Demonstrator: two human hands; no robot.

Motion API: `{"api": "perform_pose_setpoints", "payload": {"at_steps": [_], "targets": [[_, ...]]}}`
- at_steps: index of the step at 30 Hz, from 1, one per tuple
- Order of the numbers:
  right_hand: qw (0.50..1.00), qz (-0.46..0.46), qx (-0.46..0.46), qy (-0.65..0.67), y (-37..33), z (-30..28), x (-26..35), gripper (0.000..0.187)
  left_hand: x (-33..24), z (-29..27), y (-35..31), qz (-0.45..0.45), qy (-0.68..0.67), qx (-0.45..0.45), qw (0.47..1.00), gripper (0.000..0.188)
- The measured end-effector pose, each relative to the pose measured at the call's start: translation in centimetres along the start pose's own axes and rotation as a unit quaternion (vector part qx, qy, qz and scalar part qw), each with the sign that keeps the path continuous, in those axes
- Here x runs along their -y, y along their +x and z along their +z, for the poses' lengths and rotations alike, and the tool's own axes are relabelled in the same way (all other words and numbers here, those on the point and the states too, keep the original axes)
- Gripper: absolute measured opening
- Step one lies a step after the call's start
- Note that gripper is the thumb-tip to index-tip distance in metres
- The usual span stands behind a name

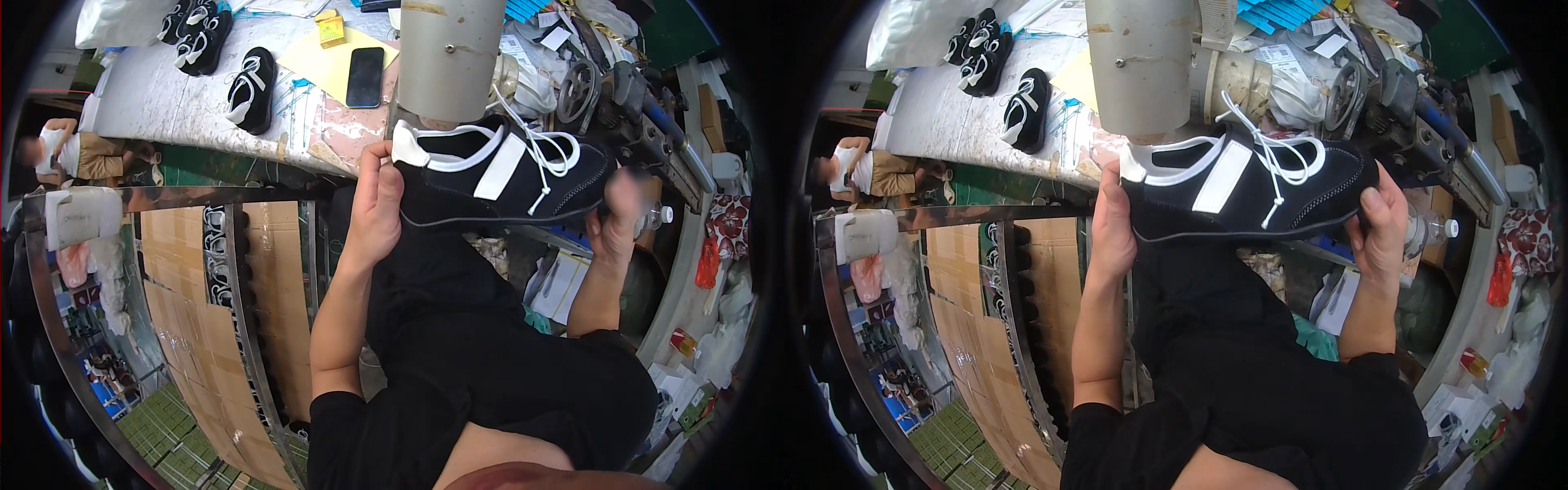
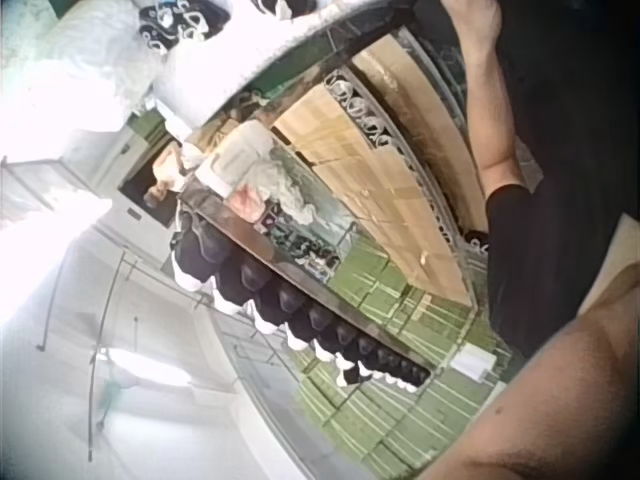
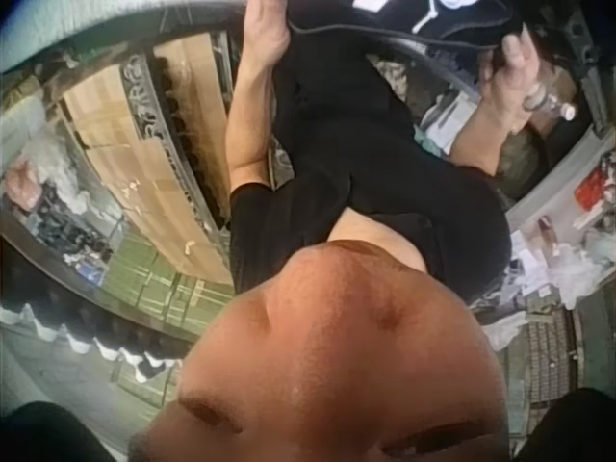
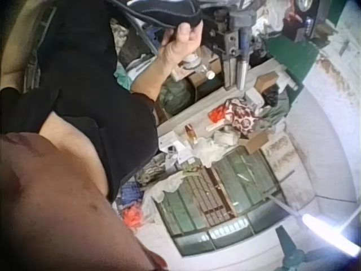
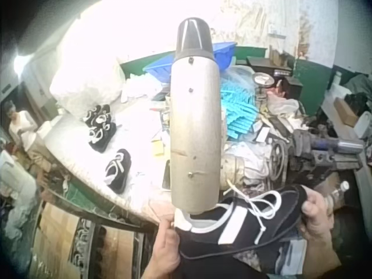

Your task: The person repairs a black shoe by hand, using a red utility knife to trim excess material and a white cloth to wipe the surface. The person repeatedly inspects the shoe, adjusts the laces, and places the shoe on a nearby shelf.

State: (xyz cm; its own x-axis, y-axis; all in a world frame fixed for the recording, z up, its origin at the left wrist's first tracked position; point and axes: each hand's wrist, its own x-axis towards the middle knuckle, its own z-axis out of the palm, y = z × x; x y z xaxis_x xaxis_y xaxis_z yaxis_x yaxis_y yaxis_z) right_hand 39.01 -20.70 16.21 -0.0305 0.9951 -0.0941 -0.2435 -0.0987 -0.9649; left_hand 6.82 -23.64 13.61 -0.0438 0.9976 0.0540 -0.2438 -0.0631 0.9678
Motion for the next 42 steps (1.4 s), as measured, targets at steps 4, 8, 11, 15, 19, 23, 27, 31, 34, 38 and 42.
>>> {"api": "perform_pose_setpoints", "payload": {"at_steps": [4, 8, 11, 15, 19, 23, 27, 31, 34, 38, 42], "targets": [[1.000, -0.002, -0.002, 0.014, 0.6, 0.9, -0.8, 0.056, -0.8, 0.2, 1.2, -0.009, 0.000, -0.026, 1.000, 0.045], [1.000, 0.005, -0.030, 0.004, 0.6, 1.4, -1.0, 0.055, -1.6, 0.1, 1.0, -0.006, -0.007, -0.029, 1.000, 0.040], [0.999, -0.026, -0.037, -0.007, -0.1, 0.5, -0.9, 0.058, -1.4, 0.2, 0.9, -0.003, -0.006, -0.009, 1.000, 0.036], [0.993, -0.066, -0.088, -0.035, -0.8, -0.3, -0.5, 0.061, -1.0, 1.4, 1.2, -0.001, 0.011, -0.007, 1.000, 0.031], [0.990, -0.062, -0.091, -0.086, -0.8, -1.1, -0.9, 0.054, -0.2, 0.4, 1.2, -0.004, 0.073, -0.016, 0.997, 0.032], [0.990, -0.047, -0.035, -0.129, 0.4, 2.8, -0.6, 0.042, -0.7, -1.4, 0.1, -0.136, -0.084, -0.079, 0.984, 0.039], [0.992, -0.038, 0.034, -0.118, 2.5, 5.0, -2.0, 0.037, -3.5, -3.2, -0.7, -0.189, -0.088, -0.068, 0.976, 0.060], [0.990, -0.034, 0.045, -0.130, 4.0, 7.1, -2.6, 0.037, -5.6, -4.9, -1.0, -0.227, -0.065, -0.112, 0.965, 0.066], [0.988, -0.024, 0.056, -0.140, 4.6, 8.0, -2.7, 0.036, -6.8, -5.9, -0.5, -0.211, -0.057, -0.117, 0.969, 0.067], [0.990, -0.031, 0.070, -0.119, 4.5, 8.3, -2.5, 0.038, -7.4, -7.6, -0.5, -0.212, -0.079, -0.048, 0.973, 0.061], [0.987, -0.125, 0.062, -0.080, 3.1, 7.4, -2.8, 0.057, -5.3, -5.7, -1.5, -0.074, -0.065, -0.099, 0.990, 0.048]]}}
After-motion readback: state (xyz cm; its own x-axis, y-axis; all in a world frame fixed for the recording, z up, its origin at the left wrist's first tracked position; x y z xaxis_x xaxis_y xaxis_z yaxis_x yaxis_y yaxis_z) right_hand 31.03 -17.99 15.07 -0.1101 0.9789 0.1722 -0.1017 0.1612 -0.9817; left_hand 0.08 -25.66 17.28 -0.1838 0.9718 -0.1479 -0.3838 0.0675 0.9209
